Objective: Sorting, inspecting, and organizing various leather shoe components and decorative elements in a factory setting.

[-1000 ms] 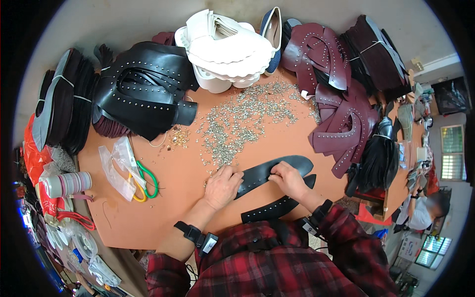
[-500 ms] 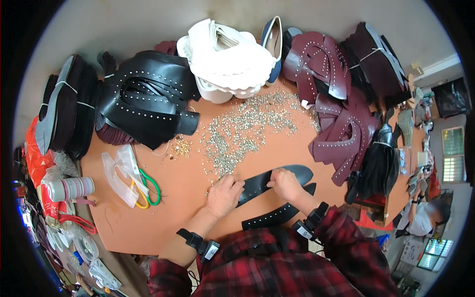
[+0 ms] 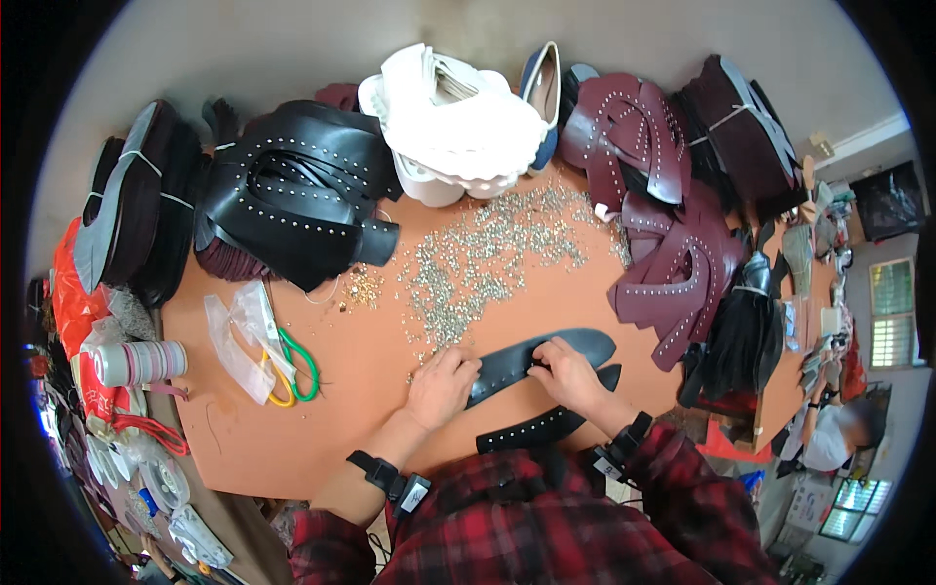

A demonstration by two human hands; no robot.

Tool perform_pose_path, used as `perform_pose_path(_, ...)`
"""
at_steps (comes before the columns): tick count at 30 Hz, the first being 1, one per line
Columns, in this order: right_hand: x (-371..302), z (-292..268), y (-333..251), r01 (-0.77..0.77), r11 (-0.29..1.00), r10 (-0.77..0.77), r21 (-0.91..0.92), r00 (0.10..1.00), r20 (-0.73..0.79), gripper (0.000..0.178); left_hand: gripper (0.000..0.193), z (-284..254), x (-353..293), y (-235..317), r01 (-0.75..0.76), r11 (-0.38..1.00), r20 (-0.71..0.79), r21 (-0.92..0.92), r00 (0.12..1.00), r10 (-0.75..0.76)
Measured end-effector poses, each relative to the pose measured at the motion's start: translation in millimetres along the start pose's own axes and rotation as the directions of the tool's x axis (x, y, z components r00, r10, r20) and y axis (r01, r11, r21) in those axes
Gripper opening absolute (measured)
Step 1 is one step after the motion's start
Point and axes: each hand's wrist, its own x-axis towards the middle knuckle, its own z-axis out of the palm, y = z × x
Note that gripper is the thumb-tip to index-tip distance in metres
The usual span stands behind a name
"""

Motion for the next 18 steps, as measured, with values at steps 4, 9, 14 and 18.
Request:
perform_pose_path(4,31,-7,-3,-0.051,0.999,0.052,0.013,0.987,-0.150,0.014,0.017,2,0,2,0.014,1.000,0.040,0.013,0.999,-0.014)
perform_pose_path(9,82,5,-10,0.009,1.000,-0.004,0.012,0.927,-0.375,0.010,0.017,1,-2,2,-0.002,1.000,0.022,-0.018,1.000,0.002)
perform_pose_path(14,100,6,-7,-0.038,0.996,0.006,-0.081,0.931,-0.364,0.010,0.016,1,-2,0,0.013,1.000,0.040,-0.026,0.999,-0.012)
perform_pose_path(18,104,-11,10,-0.105,0.951,-0.026,-0.290,0.910,-0.414,0.011,0.016,0,-1,0,0.006,1.000,0.039,0.009,0.999,-0.006)
